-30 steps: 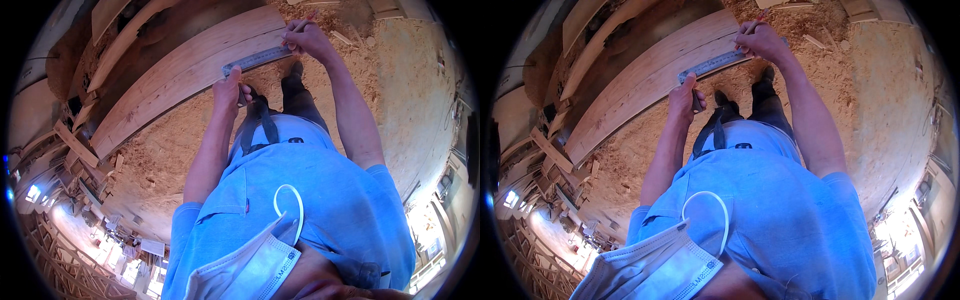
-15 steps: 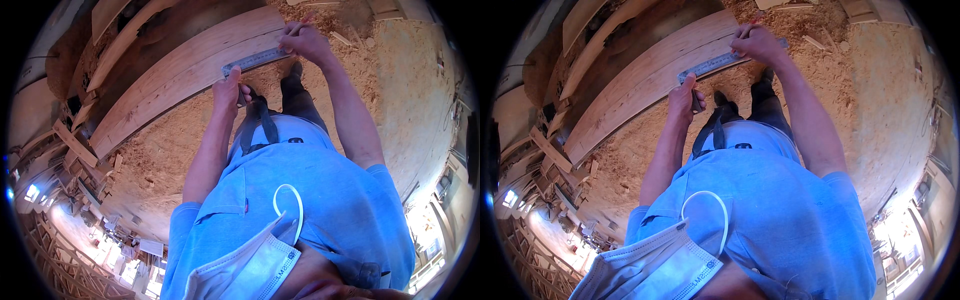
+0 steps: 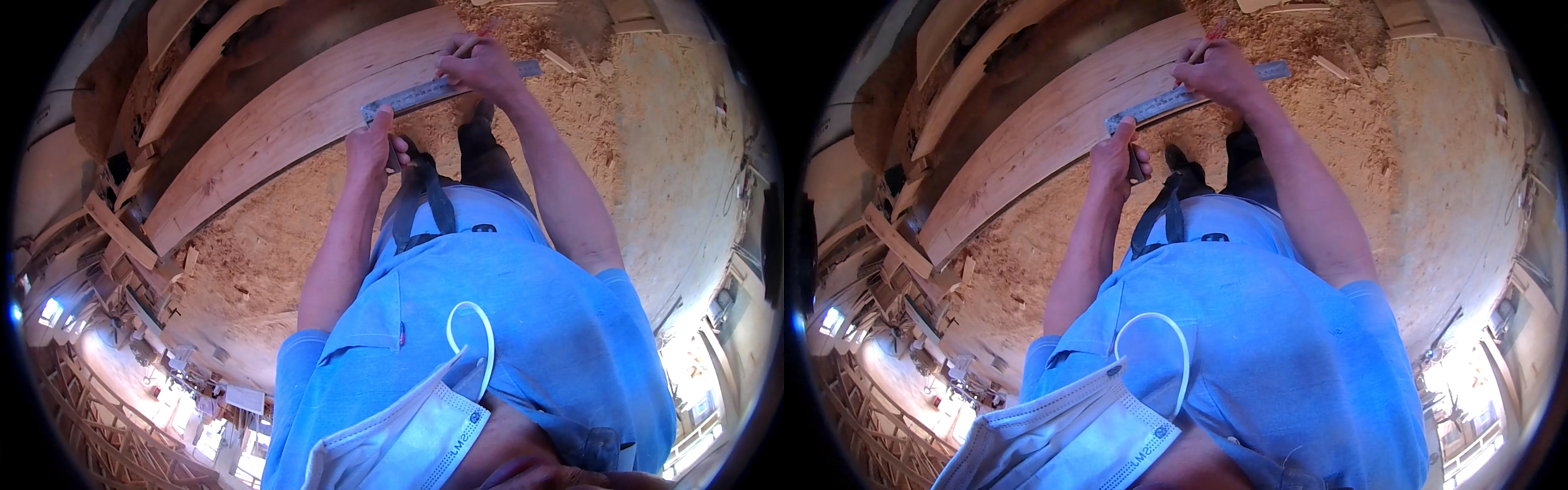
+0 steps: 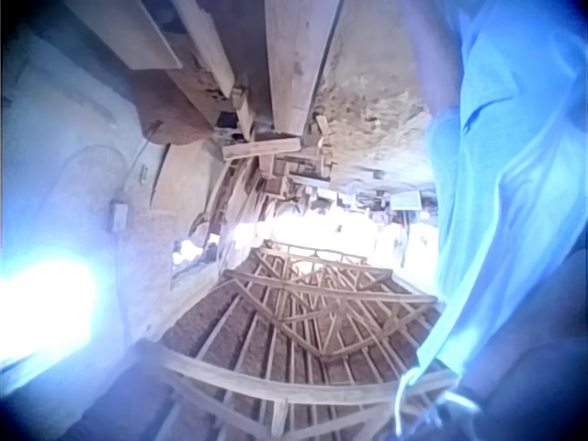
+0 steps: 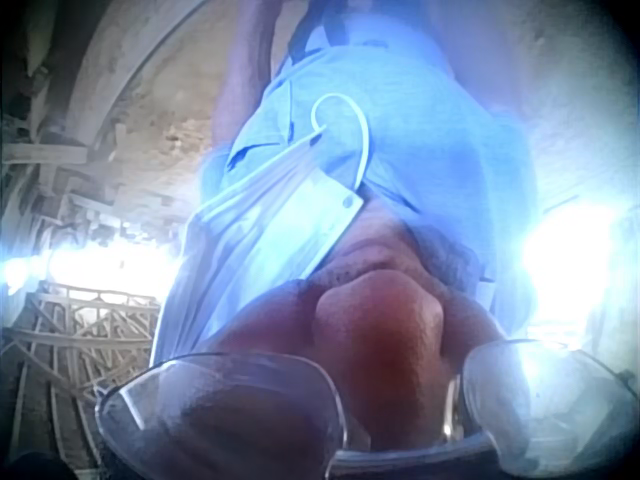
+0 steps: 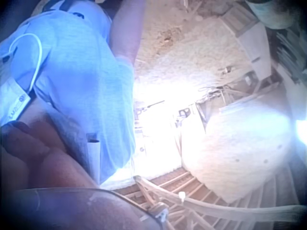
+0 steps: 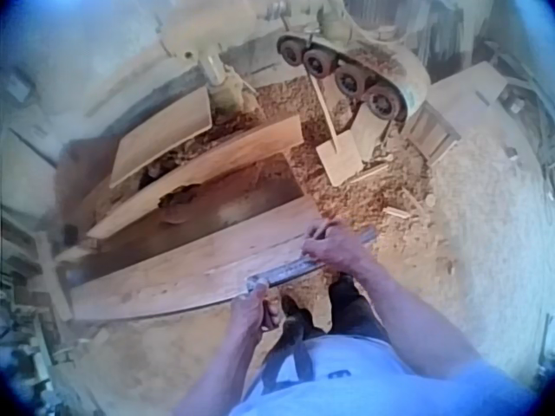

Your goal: The person measures a wooden plank on a workbench using a tape measure and a square ruler, then marks the wood with a pencil. The person repeats the measuring and marking process on the same plank multiple times.

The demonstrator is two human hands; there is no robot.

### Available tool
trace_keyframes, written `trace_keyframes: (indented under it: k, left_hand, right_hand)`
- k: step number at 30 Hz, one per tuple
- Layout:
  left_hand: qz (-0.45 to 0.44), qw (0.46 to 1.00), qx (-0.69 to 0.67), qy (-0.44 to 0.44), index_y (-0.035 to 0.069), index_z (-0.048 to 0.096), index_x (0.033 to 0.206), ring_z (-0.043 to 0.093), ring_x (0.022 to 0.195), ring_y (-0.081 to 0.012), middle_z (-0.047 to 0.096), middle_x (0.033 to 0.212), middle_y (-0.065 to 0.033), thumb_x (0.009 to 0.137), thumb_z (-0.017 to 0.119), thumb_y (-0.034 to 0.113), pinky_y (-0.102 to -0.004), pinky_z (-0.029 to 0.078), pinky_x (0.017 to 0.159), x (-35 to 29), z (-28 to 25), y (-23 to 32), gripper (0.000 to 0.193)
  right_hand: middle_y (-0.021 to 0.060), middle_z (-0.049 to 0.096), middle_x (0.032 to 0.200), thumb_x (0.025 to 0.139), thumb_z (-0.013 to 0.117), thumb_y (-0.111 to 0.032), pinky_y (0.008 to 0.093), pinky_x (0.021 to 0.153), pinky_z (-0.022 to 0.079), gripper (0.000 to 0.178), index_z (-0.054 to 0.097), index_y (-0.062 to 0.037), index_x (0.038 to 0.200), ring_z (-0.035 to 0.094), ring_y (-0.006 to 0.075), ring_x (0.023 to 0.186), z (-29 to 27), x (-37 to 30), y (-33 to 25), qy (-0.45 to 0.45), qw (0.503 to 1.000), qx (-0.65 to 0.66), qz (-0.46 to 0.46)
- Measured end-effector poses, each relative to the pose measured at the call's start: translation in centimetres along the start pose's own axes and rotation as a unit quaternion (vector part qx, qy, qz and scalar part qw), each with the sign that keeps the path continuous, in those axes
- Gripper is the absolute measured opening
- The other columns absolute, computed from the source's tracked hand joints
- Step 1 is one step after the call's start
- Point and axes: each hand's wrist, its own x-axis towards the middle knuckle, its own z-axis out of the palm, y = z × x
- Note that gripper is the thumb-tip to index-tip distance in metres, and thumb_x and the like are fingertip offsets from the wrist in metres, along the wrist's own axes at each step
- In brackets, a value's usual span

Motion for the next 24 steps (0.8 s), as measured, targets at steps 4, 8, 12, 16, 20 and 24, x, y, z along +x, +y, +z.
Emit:
trace_keyframes:
  k: [4, 8, 12, 16, 20, 24]
  left_hand:
    - [0.002, 1.000, -0.005, -0.006, 0.005, 0.057, 0.096, 0.060, 0.048, -0.0224, 0.060, 0.062, -0.0099, 0.094, 0.068, 0.046, -0.0354, 0.050, 0.042, 0.14, -0.13, -0.13, 0.043]
    - [0.003, 1.000, -0.011, -0.007, 0.004, 0.057, 0.096, 0.060, 0.047, -0.0223, 0.060, 0.062, -0.0098, 0.093, 0.068, 0.046, -0.0358, 0.050, 0.042, 0.06, -0.16, -0.03, 0.043]
    - [0.002, 1.000, -0.013, -0.010, 0.004, 0.057, 0.096, 0.060, 0.047, -0.0219, 0.060, 0.062, -0.0098, 0.093, 0.069, 0.046, -0.0358, 0.050, 0.041, 0.20, -0.19, -0.15, 0.044]
    - [0.004, 1.000, -0.014, -0.012, 0.004, 0.057, 0.097, 0.060, 0.046, -0.0217, 0.060, 0.062, -0.0097, 0.093, 0.069, 0.046, -0.0356, 0.050, 0.040, 0.25, -0.25, -0.20, 0.044]
    - [-0.001, 1.000, -0.010, -0.008, 0.004, 0.058, 0.097, 0.060, 0.046, -0.0217, 0.060, 0.061, -0.0093, 0.093, 0.068, 0.046, -0.0355, 0.050, 0.040, 0.08, -0.14, -0.05, 0.044]
    - [-0.001, 1.000, -0.008, -0.007, 0.004, 0.058, 0.097, 0.060, 0.046, -0.0218, 0.060, 0.061, -0.0090, 0.093, 0.068, 0.046, -0.0352, 0.050, 0.040, 0.11, -0.16, -0.10, 0.044]
  right_hand:
    - [0.0013, 0.063, 0.067, 0.085, 0.072, -0.022, 0.0245, 0.057, 0.048, 0.019, 0.068, -0.0032, 0.084, 0.061, 0.0091, 0.061, 0.69, 0.18, 0.16, 0.006, 1.000, 0.025, -0.008]
    - [0.0011, 0.063, 0.067, 0.086, 0.072, -0.021, 0.0242, 0.056, 0.048, 0.019, 0.067, -0.0035, 0.084, 0.060, 0.0091, 0.060, 0.58, 0.13, -0.35, -0.003, 0.999, 0.035, 0.000]
    - [0.0013, 0.063, 0.067, 0.087, 0.071, -0.021, 0.0240, 0.055, 0.048, 0.018, 0.067, -0.0034, 0.084, 0.060, 0.0088, 0.060, 0.60, 0.29, -0.20, -0.011, 0.999, 0.032, 0.003]
    - [0.0015, 0.063, 0.068, 0.088, 0.071, -0.021, 0.0241, 0.055, 0.048, 0.018, 0.067, -0.0035, 0.084, 0.060, 0.0088, 0.060, 0.62, 0.27, -0.44, -0.015, 0.999, 0.034, 0.012]
    - [0.0019, 0.064, 0.068, 0.088, 0.070, -0.021, 0.0242, 0.055, 0.048, 0.018, 0.067, -0.0030, 0.085, 0.060, 0.0090, 0.059, 0.59, 0.36, -0.28, -0.016, 1.000, 0.018, 0.011]
    - [0.0023, 0.064, 0.068, 0.089, 0.070, -0.019, 0.0245, 0.055, 0.048, 0.018, 0.068, -0.0018, 0.085, 0.060, 0.0092, 0.059, 0.61, 0.48, -0.19, -0.016, 1.000, 0.002, 0.002]
